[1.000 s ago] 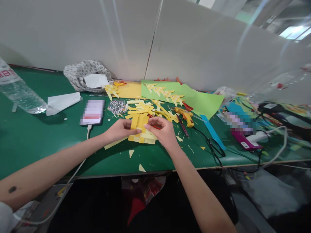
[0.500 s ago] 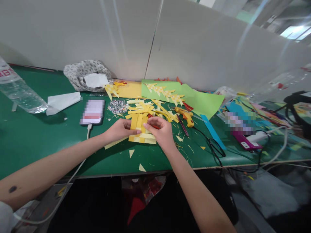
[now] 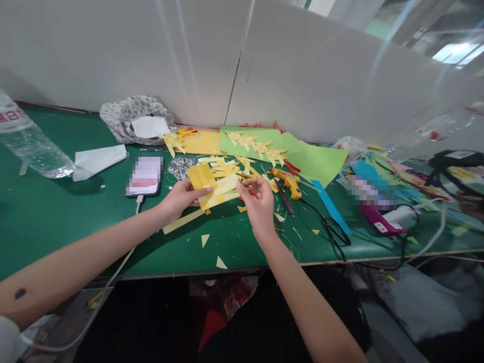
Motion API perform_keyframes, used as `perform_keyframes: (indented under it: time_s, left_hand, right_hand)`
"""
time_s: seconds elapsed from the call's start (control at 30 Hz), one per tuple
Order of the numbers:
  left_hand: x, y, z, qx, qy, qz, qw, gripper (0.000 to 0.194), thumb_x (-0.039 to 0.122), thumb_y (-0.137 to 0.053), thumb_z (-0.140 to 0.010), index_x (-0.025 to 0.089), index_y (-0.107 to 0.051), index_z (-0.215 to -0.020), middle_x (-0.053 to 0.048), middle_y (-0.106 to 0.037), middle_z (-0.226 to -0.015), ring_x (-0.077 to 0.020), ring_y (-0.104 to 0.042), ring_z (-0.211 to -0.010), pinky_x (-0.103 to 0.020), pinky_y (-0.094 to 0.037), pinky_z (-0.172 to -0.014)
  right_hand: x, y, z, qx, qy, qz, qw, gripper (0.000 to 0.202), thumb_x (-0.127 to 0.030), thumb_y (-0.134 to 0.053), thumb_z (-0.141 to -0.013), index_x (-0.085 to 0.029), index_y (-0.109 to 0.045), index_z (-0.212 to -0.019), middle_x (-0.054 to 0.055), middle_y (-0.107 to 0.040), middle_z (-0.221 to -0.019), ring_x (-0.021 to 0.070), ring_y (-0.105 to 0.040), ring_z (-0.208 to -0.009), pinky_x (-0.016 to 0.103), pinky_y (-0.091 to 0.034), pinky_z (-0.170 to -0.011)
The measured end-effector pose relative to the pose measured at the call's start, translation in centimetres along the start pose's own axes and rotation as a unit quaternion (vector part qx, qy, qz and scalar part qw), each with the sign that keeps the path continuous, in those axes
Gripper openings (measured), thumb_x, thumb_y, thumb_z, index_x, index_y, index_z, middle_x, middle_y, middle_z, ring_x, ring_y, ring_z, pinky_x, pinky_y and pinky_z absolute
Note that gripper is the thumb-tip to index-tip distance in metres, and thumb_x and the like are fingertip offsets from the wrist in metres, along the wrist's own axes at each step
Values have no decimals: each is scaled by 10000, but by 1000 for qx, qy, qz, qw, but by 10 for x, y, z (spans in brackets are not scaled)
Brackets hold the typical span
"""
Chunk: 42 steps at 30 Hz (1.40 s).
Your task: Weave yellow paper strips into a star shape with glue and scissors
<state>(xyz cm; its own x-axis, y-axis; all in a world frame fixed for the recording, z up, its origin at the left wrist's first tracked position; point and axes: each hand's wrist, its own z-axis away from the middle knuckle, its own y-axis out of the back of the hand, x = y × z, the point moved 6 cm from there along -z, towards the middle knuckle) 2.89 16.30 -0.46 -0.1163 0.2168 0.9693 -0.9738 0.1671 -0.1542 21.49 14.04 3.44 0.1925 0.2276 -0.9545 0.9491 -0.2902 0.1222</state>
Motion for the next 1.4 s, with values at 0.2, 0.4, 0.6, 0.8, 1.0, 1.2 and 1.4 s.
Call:
perform_keyframes:
  time_s: [0.2,0.4,0.6,0.8,1.0,1.2,1.4]
  left_hand:
    - [0,0,-2,-16,9,109,994,333,252,-701,-701,154,-607,-1005,-104,-621,-1128,-153,-636,-831,-223,-551,-668]
    - [-4,1,-3,9,34,166,985,274,207,-679,-724,186,-599,-985,-68,-613,-1151,-166,-624,-911,-242,-564,-715]
    - [-3,-10,3,-17,49,202,978,179,162,-632,-759,154,-610,-937,-89,-636,-1111,-154,-638,-873,-226,-546,-739]
    - [-4,-16,3,-63,40,222,972,185,130,-598,-783,143,-624,-965,-91,-645,-1101,-134,-638,-851,-215,-524,-754]
    - [-4,-19,7,-79,46,186,978,213,115,-631,-751,154,-634,-961,-74,-649,-1098,-120,-635,-852,-192,-506,-747]
    - [-8,-19,7,-67,49,139,987,342,35,-698,-644,152,-632,-959,-70,-673,-1031,-120,-642,-823,-204,-511,-755]
    - [-10,-18,6,-58,49,134,988,340,60,-724,-628,149,-639,-945,-74,-677,-1020,-119,-645,-797,-202,-516,-734]
  right_hand:
    - [0,-14,11,-34,20,61,997,275,-444,-609,-707,-210,-508,-810,30,-583,-840,132,-555,-683,269,-480,-617]
    - [-6,-4,13,23,50,74,996,249,-443,-581,-742,-208,-556,-819,25,-587,-798,123,-539,-648,270,-478,-613]
    - [3,-27,22,-98,5,26,995,276,-443,-601,-728,-207,-603,-871,29,-655,-748,161,-631,-683,312,-532,-677]
    - [7,-27,21,-72,-2,-2,997,223,-383,-637,-704,-190,-636,-816,50,-681,-813,177,-648,-765,319,-539,-741]
    - [4,-21,17,-51,5,-2,999,184,-345,-642,-697,-186,-666,-786,42,-696,-808,184,-652,-772,335,-531,-786]
    - [1,-20,15,-62,17,7,998,154,-319,-644,-696,-197,-674,-787,34,-698,-810,181,-656,-763,328,-538,-771]
    - [1,-20,16,-66,27,11,997,154,-325,-639,-707,-203,-676,-793,35,-700,-819,183,-657,-776,342,-537,-783]
